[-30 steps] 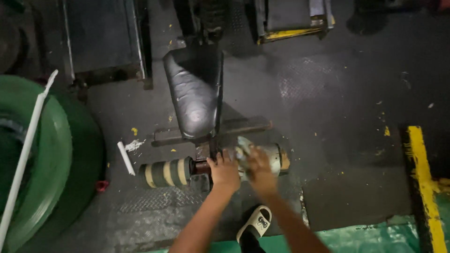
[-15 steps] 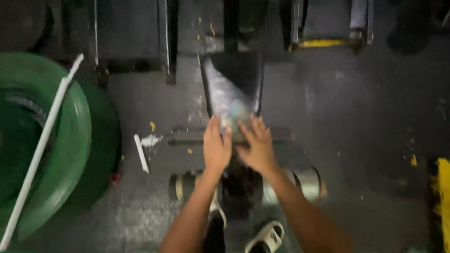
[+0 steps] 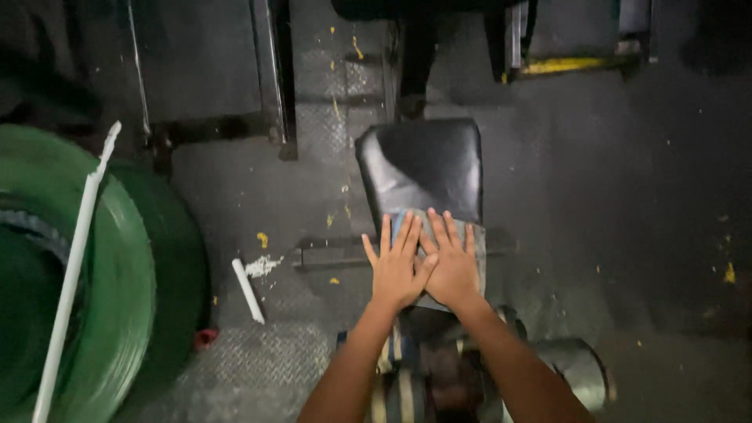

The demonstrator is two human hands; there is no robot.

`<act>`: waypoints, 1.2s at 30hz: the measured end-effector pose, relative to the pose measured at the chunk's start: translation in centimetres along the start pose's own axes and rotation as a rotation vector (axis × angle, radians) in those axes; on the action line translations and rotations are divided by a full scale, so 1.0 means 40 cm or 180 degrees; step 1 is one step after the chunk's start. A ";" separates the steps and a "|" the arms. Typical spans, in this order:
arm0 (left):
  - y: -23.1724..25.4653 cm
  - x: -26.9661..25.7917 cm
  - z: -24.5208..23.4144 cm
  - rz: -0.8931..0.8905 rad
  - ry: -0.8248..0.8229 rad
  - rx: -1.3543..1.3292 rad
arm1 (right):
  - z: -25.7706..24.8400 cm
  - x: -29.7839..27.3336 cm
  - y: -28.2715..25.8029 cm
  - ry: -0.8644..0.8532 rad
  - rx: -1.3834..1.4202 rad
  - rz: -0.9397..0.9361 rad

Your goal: Cleaning and wiping down various gym machines and seats using a cloth.

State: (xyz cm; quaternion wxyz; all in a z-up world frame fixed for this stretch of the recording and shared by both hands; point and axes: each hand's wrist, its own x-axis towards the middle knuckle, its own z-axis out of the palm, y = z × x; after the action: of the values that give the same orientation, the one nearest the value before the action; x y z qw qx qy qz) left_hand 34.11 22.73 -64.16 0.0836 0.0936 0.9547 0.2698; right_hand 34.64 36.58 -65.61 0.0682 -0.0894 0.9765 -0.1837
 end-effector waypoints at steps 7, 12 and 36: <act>-0.050 0.178 0.035 -0.0111 0.0112 0.0423 | -0.017 0.198 0.044 -0.0247 -0.0254 -0.0135; -0.061 0.267 0.040 -0.0325 0.0144 0.0630 | -0.010 0.306 0.077 -0.0509 -0.0179 -0.0234; 0.033 0.110 0.095 -0.0889 0.0352 0.1223 | -0.003 0.135 0.112 0.0431 0.0248 -0.0153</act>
State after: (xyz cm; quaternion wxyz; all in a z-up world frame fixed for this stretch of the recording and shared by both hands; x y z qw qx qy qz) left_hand 30.82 26.73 -67.12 0.0484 -0.0400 0.9953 0.0738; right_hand 28.70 39.63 -67.70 0.0009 -0.0974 0.9686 -0.2288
